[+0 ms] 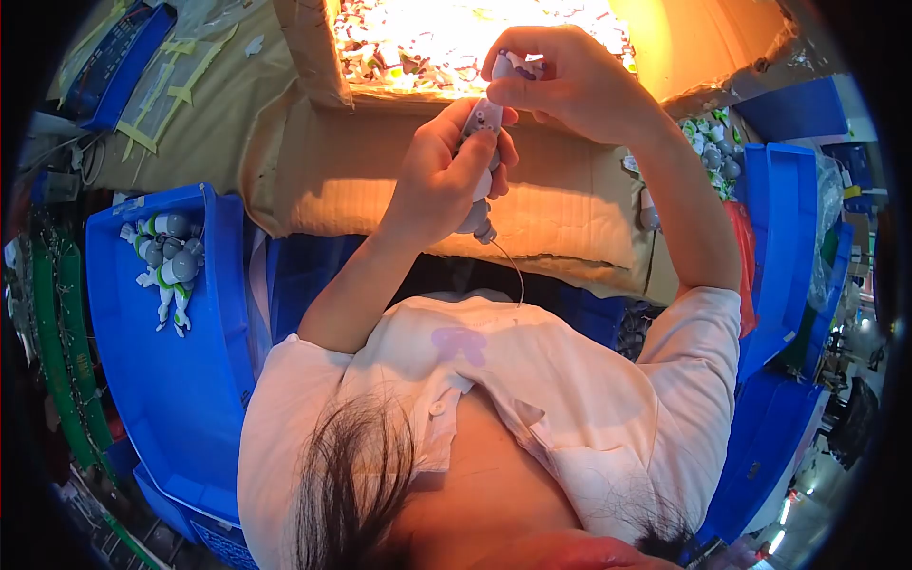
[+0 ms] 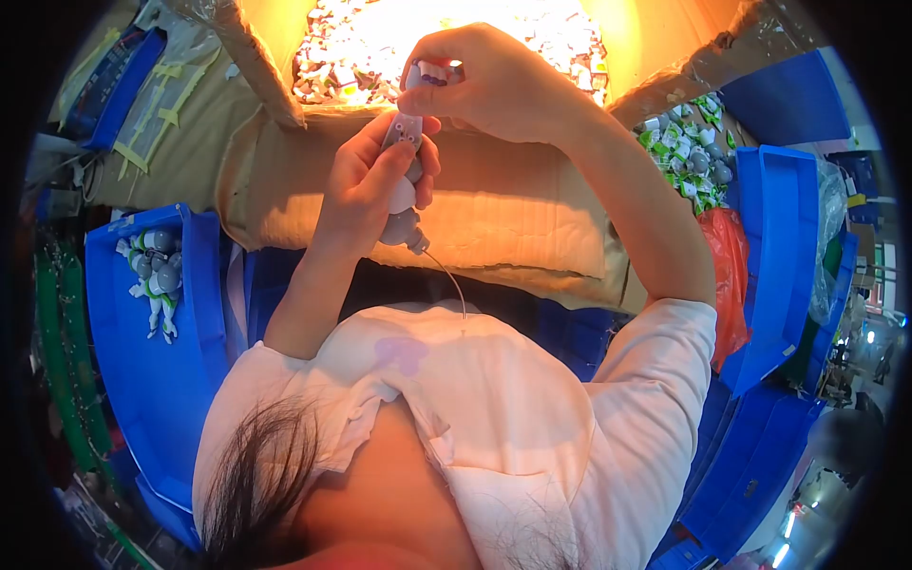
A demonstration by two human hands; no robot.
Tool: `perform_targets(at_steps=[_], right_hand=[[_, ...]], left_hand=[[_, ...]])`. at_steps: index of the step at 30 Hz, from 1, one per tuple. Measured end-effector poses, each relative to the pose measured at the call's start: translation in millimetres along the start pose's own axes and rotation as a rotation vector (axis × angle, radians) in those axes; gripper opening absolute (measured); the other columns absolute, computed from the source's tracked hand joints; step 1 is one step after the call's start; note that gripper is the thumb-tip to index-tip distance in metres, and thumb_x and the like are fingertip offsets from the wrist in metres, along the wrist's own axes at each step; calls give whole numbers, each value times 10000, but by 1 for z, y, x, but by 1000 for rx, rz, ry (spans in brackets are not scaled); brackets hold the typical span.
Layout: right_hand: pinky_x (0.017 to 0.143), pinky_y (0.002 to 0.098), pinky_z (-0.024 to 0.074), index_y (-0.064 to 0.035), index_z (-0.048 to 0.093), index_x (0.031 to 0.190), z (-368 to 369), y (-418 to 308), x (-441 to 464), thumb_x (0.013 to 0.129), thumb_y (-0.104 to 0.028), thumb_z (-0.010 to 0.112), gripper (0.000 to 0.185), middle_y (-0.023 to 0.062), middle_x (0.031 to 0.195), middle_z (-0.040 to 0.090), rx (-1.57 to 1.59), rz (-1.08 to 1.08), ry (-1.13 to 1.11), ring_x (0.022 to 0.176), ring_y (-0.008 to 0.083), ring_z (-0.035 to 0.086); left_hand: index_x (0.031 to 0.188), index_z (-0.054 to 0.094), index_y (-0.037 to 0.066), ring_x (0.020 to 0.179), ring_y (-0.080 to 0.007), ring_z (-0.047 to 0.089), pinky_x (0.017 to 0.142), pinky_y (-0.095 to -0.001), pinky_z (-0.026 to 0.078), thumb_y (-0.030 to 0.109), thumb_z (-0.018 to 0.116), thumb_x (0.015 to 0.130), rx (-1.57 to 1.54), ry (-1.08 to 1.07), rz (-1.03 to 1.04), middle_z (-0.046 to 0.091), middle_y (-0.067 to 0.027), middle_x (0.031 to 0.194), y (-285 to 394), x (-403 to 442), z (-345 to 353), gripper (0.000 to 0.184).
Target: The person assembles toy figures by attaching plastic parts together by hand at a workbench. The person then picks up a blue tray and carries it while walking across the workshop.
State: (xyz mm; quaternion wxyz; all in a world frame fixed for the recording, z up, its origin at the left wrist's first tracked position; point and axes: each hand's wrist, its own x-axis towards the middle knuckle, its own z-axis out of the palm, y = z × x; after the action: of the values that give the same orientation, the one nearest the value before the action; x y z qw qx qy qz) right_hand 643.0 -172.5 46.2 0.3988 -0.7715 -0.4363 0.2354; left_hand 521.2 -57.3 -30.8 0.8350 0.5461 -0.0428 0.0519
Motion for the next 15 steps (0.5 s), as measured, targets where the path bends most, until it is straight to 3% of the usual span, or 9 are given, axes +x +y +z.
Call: perform_targets(at_steps=[1, 3, 6, 9, 10, 12, 13, 15], right_hand=[[451, 221, 360, -31, 584, 888, 0, -1, -2, 778, -107, 634, 142, 23, 660, 514, 0, -2, 4, 527, 49, 457], [434, 202, 358, -37, 593, 838, -2, -1, -6, 800, -131, 622, 106, 15, 635, 531, -384, -173, 74, 515, 47, 473], [455, 222, 372, -35, 590, 800, -14, 3, -10, 797, -140, 621, 110, 17, 600, 530, -234, -81, -78, 513, 69, 489], [498, 247, 403, -31, 582, 802, -14, 7, -23, 782, -130, 630, 112, 33, 601, 538, -155, 18, -60, 531, 102, 518], [498, 247, 403, -31, 582, 802, -13, 11, -26, 782, -130, 630, 112, 33, 601, 538, -159, 19, -48, 531, 102, 518], [545, 269, 428, -24, 581, 813, -7, 22, -35, 767, -126, 638, 125, 49, 591, 535, -300, -202, 115, 573, 143, 563], [566, 280, 441, -21, 580, 812, -10, 21, -41, 759, -128, 645, 136, 63, 620, 567, -286, -98, 83, 613, 172, 594], [569, 280, 442, -22, 586, 821, -6, 31, -52, 756, -128, 648, 139, 68, 639, 578, -277, -92, 159, 623, 174, 599]], left_hand=[[1024, 501, 0, 576, -66, 507, 529, -213, 429, 114, 395, 896, 22, 15, 2, 542, -34, 735, -3, -1, 1, 201], [1021, 500, 3, 576, -66, 507, 527, -213, 429, 112, 396, 897, 49, 21, 5, 539, -32, 731, -5, 2, 6, 195], [1017, 497, 4, 572, -67, 505, 527, -214, 429, 104, 388, 897, 51, 10, -20, 532, -29, 724, -8, 5, 15, 190], [1022, 494, 3, 565, -70, 502, 527, -215, 430, 101, 384, 899, 39, -29, -21, 531, -29, 722, -14, 2, 24, 192], [1022, 495, 3, 567, -70, 501, 528, -215, 430, 103, 389, 900, 141, -25, -12, 531, -29, 726, -13, 2, 26, 190], [1022, 497, 4, 568, -71, 501, 529, -215, 430, 106, 393, 901, 240, -48, -3, 531, -29, 730, -14, 3, 30, 189], [1020, 501, 6, 571, -72, 503, 529, -216, 431, 113, 398, 903, 233, -60, -3, 531, -31, 731, -16, 2, 31, 189], [1018, 506, 9, 574, -73, 504, 529, -217, 432, 121, 403, 905, 220, -102, -10, 531, -32, 733, -23, 4, 38, 189]])
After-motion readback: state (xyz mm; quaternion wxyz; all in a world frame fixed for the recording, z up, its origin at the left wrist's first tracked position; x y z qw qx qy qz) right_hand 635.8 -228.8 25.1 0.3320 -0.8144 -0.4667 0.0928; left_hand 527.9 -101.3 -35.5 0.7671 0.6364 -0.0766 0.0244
